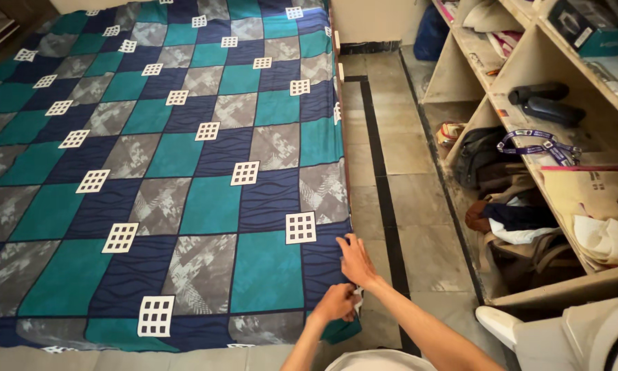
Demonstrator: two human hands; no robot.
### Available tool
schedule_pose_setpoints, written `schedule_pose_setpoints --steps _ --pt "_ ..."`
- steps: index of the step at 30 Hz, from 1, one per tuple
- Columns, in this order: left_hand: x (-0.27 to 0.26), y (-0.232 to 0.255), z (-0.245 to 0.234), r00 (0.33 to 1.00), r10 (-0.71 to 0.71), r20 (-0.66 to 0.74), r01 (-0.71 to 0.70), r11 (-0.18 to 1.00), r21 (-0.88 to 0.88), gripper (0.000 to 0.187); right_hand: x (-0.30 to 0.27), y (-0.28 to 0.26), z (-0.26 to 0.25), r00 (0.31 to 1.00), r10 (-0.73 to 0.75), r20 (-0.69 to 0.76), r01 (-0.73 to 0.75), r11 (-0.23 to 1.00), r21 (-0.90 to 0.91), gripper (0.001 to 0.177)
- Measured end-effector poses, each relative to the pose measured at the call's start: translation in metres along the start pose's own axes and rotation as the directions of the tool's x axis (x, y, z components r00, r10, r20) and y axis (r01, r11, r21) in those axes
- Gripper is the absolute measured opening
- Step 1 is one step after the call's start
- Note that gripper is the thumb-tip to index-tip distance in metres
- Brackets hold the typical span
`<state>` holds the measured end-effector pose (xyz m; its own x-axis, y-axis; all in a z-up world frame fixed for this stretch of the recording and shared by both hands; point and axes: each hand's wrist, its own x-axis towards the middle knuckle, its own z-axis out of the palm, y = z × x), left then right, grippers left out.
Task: The person smooths and tucks in a bedspread on a bed, using their hands to flatten the fabric and push the edges into the wooden frame.
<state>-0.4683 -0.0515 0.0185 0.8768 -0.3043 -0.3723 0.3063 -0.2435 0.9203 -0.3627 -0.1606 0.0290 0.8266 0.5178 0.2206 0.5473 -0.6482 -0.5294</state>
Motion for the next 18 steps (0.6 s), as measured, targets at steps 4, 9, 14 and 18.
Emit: schedule_pose_setpoints --steps 4,9,14,18 --pt "-0.016 -0.014 -0.042 0.802 0.427 -0.419 -0.374 0.904 0.206 0.025 0.001 0.03 0.018 1.0 -0.024 -0.007 0.024 0.999 0.048 0.052" --pt "-0.064 0.0 -0.074 0.633 0.481 -0.607 0.03 0.769 0.639 0.037 -0.005 0.028 0.001 0.998 -0.054 0.041 0.053 0.998 0.036 0.044" --pt "-0.07 -0.003 -0.061 0.597 0.534 -0.6 0.042 0.725 0.687 0.008 0.003 -0.036 -0.034 0.978 -0.113 0.175 0.18 0.881 -0.437 0.034" --pt "-0.066 -0.012 -0.059 0.614 0.52 -0.594 0.072 0.713 0.697 0.008 -0.003 -0.068 -0.039 0.887 -0.441 0.138 0.453 0.889 -0.064 0.036"
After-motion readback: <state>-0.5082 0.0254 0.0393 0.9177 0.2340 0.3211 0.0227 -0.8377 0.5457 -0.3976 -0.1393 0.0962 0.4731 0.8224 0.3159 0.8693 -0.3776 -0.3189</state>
